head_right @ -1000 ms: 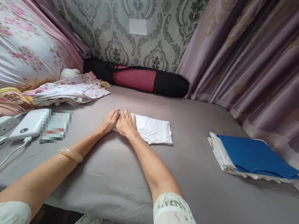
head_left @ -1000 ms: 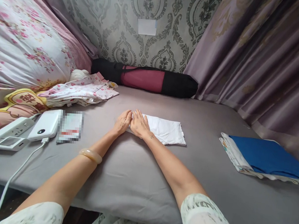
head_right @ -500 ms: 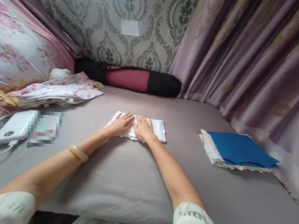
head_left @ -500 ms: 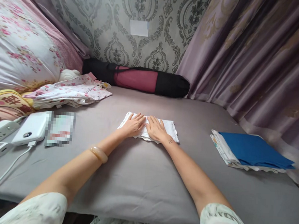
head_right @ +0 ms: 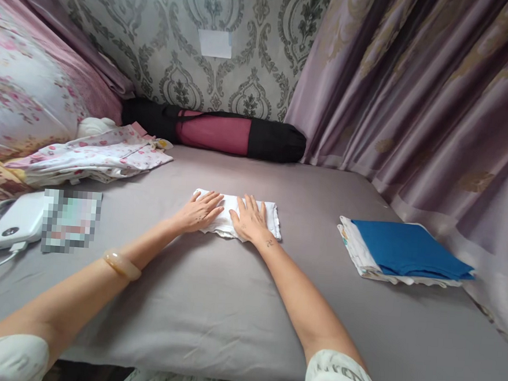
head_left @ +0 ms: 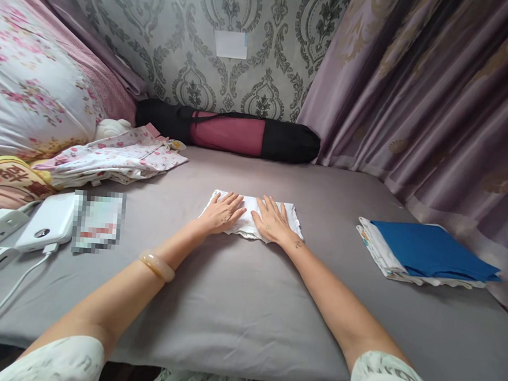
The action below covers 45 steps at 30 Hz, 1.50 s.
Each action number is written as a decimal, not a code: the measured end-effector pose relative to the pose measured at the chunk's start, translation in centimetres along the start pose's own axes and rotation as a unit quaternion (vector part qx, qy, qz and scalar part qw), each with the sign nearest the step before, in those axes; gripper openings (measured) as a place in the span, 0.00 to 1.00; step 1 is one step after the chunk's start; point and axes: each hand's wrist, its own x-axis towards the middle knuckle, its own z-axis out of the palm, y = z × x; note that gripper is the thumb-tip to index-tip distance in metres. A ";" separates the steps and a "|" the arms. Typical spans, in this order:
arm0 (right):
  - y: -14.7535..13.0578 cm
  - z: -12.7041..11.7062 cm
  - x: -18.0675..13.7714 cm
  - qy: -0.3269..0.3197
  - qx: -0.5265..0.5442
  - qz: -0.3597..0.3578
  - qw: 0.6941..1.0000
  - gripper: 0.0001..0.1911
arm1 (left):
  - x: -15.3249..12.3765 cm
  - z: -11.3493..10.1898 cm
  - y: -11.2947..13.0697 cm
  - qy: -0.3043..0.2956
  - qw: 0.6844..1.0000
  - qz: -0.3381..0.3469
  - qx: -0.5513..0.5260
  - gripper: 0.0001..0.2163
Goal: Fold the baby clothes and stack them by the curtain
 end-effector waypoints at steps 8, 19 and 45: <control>0.3 0.0 -0.4 -0.029 0.011 0.013 0.999 0.33 | -0.6 0.4 -0.7 -0.028 1.000 0.010 0.000 0.27; 4.3 -1.2 -2.5 -0.025 -0.038 0.065 0.997 0.34 | -1.7 -0.4 -3.5 -0.033 0.998 -0.060 -0.001 0.28; 8.4 -3.5 -3.1 0.034 0.022 0.252 0.967 0.18 | -1.2 -4.2 -5.1 -0.031 0.912 -0.361 -0.191 0.18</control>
